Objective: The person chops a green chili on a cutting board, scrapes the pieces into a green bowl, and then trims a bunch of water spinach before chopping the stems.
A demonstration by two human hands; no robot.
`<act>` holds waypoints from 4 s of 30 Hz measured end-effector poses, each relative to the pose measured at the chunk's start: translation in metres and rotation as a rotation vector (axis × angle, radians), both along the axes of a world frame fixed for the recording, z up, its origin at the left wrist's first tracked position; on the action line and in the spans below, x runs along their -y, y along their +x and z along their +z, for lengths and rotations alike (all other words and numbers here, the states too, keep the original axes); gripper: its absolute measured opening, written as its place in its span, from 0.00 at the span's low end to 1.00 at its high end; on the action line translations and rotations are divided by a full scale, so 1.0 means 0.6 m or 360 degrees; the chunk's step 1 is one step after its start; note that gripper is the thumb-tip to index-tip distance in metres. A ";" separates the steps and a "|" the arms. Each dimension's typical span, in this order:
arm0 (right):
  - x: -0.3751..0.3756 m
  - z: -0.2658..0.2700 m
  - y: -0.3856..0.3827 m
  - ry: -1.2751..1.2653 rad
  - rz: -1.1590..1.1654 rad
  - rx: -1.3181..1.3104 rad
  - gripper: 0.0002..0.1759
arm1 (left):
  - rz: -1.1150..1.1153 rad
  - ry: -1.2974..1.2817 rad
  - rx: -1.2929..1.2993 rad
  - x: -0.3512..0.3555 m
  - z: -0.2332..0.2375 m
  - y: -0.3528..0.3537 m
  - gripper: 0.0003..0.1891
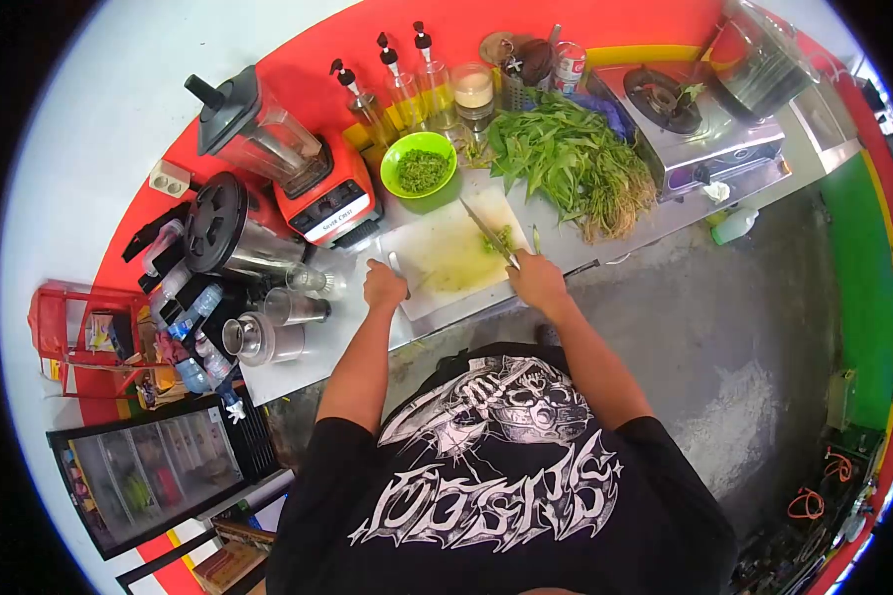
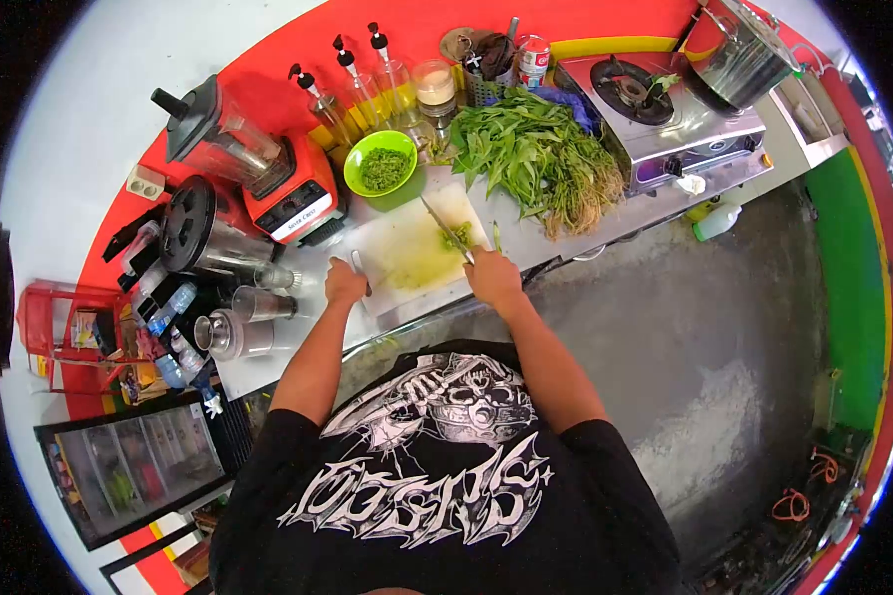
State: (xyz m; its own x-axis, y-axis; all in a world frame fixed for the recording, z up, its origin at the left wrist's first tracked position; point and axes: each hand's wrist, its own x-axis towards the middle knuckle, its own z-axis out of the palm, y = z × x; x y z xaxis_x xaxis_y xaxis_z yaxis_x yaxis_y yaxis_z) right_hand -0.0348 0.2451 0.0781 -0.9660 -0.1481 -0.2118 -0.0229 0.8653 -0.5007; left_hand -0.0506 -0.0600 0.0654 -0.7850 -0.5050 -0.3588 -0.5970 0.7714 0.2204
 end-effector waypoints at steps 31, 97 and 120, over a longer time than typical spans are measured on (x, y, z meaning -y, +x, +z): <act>-0.191 -0.023 -0.012 -0.0650 -0.0148 -0.0222 0.17 | -0.1378 0.0304 -0.0726 -0.241 0.021 -0.049 0.16; -0.014 -0.030 0.036 -0.0590 0.0169 0.0064 0.15 | -0.0375 0.0889 -0.1177 -0.120 -0.072 0.060 0.13; 0.102 -0.009 0.026 0.0314 0.0340 0.0208 0.20 | -0.0864 0.0917 -0.1018 -0.089 -0.082 0.082 0.13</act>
